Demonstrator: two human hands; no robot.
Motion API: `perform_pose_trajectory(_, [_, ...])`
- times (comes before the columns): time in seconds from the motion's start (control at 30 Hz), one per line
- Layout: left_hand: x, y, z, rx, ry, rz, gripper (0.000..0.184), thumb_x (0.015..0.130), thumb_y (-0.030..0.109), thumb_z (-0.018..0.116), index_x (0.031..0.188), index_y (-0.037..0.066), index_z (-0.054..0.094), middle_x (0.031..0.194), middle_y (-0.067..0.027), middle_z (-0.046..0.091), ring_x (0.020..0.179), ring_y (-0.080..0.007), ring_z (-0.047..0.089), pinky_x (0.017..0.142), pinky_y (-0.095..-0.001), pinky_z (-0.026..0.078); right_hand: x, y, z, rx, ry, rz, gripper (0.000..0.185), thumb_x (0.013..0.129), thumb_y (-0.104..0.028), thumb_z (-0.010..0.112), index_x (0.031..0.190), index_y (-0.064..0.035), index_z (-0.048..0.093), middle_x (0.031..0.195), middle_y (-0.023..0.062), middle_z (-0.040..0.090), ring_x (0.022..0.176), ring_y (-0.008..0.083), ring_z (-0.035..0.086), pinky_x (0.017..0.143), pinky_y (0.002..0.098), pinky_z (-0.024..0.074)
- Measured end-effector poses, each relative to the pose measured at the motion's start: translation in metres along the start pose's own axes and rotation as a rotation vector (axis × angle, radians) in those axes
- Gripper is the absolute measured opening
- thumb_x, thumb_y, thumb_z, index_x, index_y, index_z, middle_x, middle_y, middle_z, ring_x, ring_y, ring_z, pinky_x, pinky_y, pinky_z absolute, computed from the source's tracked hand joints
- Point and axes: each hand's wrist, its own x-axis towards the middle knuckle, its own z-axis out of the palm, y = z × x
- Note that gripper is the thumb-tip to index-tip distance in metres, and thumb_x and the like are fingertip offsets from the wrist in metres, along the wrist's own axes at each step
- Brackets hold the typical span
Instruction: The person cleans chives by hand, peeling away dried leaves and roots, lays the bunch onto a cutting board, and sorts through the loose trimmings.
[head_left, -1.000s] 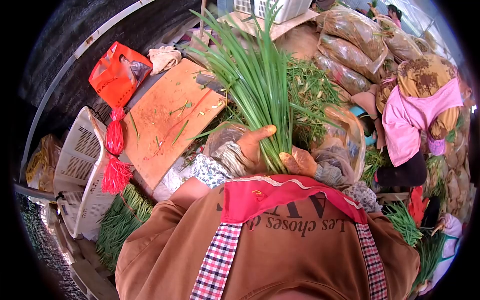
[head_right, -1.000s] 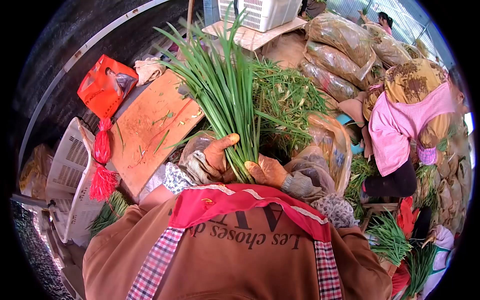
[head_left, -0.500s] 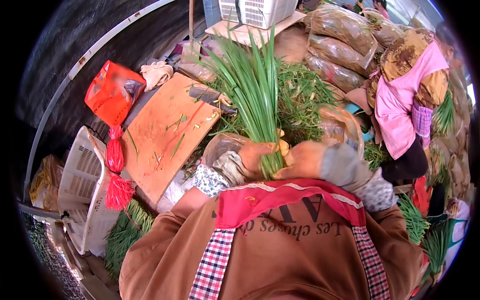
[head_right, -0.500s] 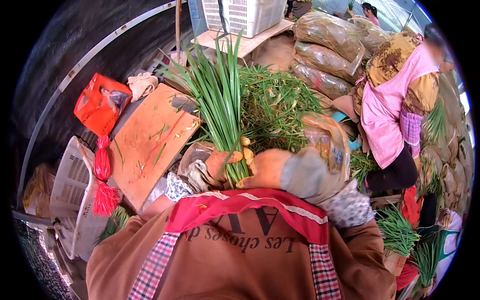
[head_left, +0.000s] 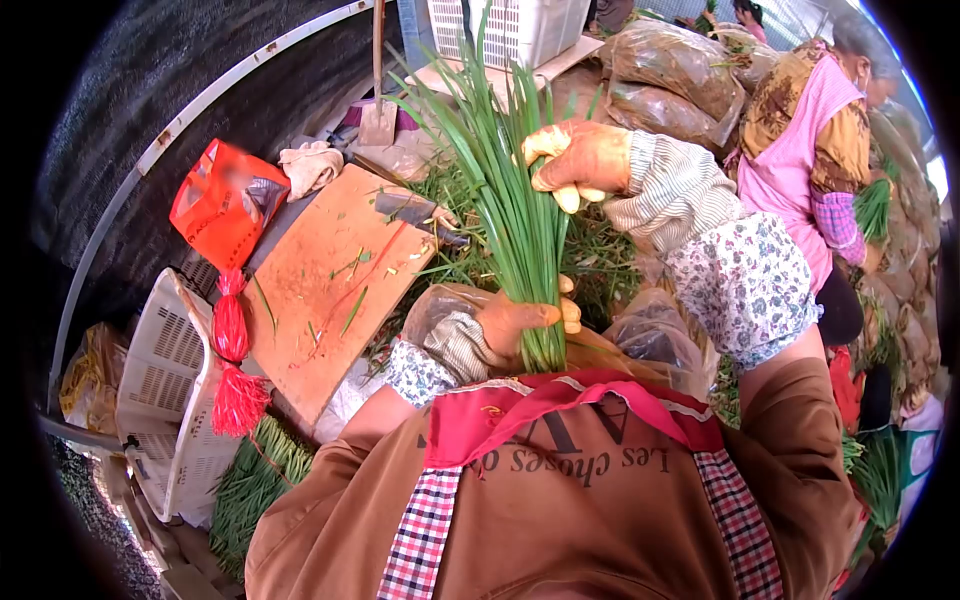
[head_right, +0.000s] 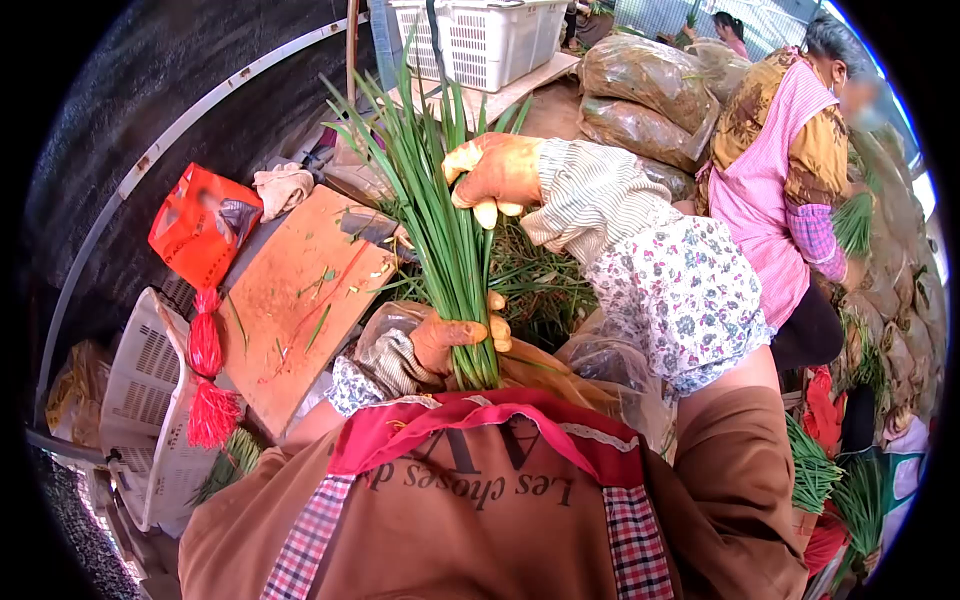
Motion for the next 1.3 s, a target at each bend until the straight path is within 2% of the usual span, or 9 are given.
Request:
perform_pose_trajectory(0.17, [0.006, -0.003, -0.008, 0.02, -0.051, 0.013, 0.055, 0.069, 0.014, 0.068, 0.116, 0.001, 0.042, 0.09, -0.0141, 0.061, 0.083, -0.0257, 0.059, 0.074, -0.0388, 0.049, 0.003, 0.016, 0.001, 0.196, 0.009, -0.125, 0.015, 0.076, -0.019, 0.059, 0.083, -0.0055, 0.057, 0.057, 0.0063, 0.058, 0.038, 0.0079, 0.042, 0.035, 0.0222, 0.0303])
perform_pose_trajectory(0.33, [0.01, -0.001, -0.012, 0.01, -0.066, 0.027, 0.053, 0.069, 0.015, 0.067, 0.114, 0.001, 0.043, 0.09, -0.0144, 0.061, 0.083, -0.0256, 0.058, 0.074, -0.0383, 0.048, 0.006, 0.014, 0.004, 0.202, 0.085, -0.197, 0.042, 0.077, -0.02, 0.061, 0.11, 0.0021, 0.049, 0.061, 0.007, 0.057, 0.042, 0.0072, 0.044, 0.037, 0.0208, 0.0315])
perform_pose_trajectory(0.53, [0.014, 0.0, -0.017, 0.022, -0.063, 0.05, 0.052, 0.071, 0.014, 0.066, 0.115, 0.0, 0.043, 0.09, -0.0144, 0.061, 0.082, -0.0256, 0.058, 0.073, -0.0379, 0.049, 0.011, 0.012, 0.001, 0.161, 0.045, -0.134, 0.033, 0.076, -0.02, 0.064, 0.1, 0.0007, 0.055, 0.061, 0.0047, 0.056, 0.047, 0.0079, 0.049, 0.04, 0.0212, 0.0351])
perform_pose_trajectory(0.63, [0.012, 0.001, -0.016, -0.003, -0.063, 0.043, 0.051, 0.071, 0.014, 0.066, 0.115, 0.0, 0.043, 0.09, -0.0141, 0.061, 0.082, -0.0256, 0.058, 0.073, -0.0376, 0.048, 0.008, 0.011, 0.007, 0.189, 0.111, -0.173, 0.019, 0.079, -0.022, 0.059, 0.077, -0.0031, 0.057, 0.057, 0.0043, 0.055, 0.042, 0.0068, 0.044, 0.037, 0.0206, 0.0326])
perform_pose_trajectory(0.97, [0.017, -0.005, -0.018, -0.06, 0.105, 0.143, 0.049, 0.068, 0.007, 0.067, 0.111, -0.002, 0.045, 0.089, -0.0167, 0.06, 0.079, -0.0262, 0.06, 0.073, -0.037, 0.049, -0.01, 0.043, 0.001, 0.2, 0.145, -0.264, 0.016, 0.081, -0.014, 0.05, 0.085, -0.0036, 0.06, 0.076, 0.0058, 0.06, 0.061, 0.0113, 0.054, 0.055, 0.0223, 0.0446])
perform_pose_trajectory(1.07, [0.021, -0.006, -0.016, 0.011, 0.288, 0.21, 0.037, 0.067, 0.002, 0.065, 0.101, -0.004, 0.052, 0.084, -0.0149, 0.061, 0.078, -0.0271, 0.061, 0.073, -0.0373, 0.05, -0.009, 0.054, -0.009, -0.886, 0.531, -0.594, 0.014, 0.077, -0.018, 0.053, 0.079, -0.0045, 0.055, 0.074, 0.0119, 0.056, 0.072, 0.0273, 0.055, 0.066, 0.034, 0.0474])
perform_pose_trajectory(1.17, [0.022, -0.005, -0.011, 0.046, 0.335, 0.25, 0.036, 0.068, 0.004, 0.065, 0.101, -0.005, 0.052, 0.084, -0.0146, 0.061, 0.077, -0.0267, 0.061, 0.071, -0.0367, 0.051, -0.005, 0.056, -0.019, -1.158, 0.939, -0.218, 0.018, 0.079, -0.022, 0.053, 0.077, -0.0043, 0.053, 0.075, 0.0134, 0.055, 0.076, 0.0302, 0.056, 0.071, 0.0364, 0.0465])
perform_pose_trajectory(1.23, [0.025, -0.005, -0.01, 0.046, 0.365, 0.272, 0.032, 0.069, 0.005, 0.064, 0.097, -0.006, 0.053, 0.084, -0.0148, 0.062, 0.075, -0.0259, 0.061, 0.068, -0.0346, 0.052, -0.009, 0.054, -0.028, -1.046, 0.823, 0.208, 0.035, 0.081, -0.035, 0.051, 0.08, -0.0015, 0.059, 0.08, 0.0178, 0.059, 0.078, 0.0333, 0.057, 0.071, 0.0395, 0.0453])
perform_pose_trajectory(1.3, [0.022, 0.001, -0.009, 0.12, 0.478, 0.185, 0.027, 0.069, 0.005, 0.064, 0.092, -0.007, 0.055, 0.083, -0.015, 0.062, 0.073, -0.0253, 0.061, 0.064, -0.0335, 0.052, -0.021, 0.043, -0.023, -0.963, 0.68, 0.376, 0.039, 0.081, -0.038, 0.052, 0.082, -0.0008, 0.06, 0.08, 0.0182, 0.06, 0.079, 0.0335, 0.057, 0.073, 0.0408, 0.0444])
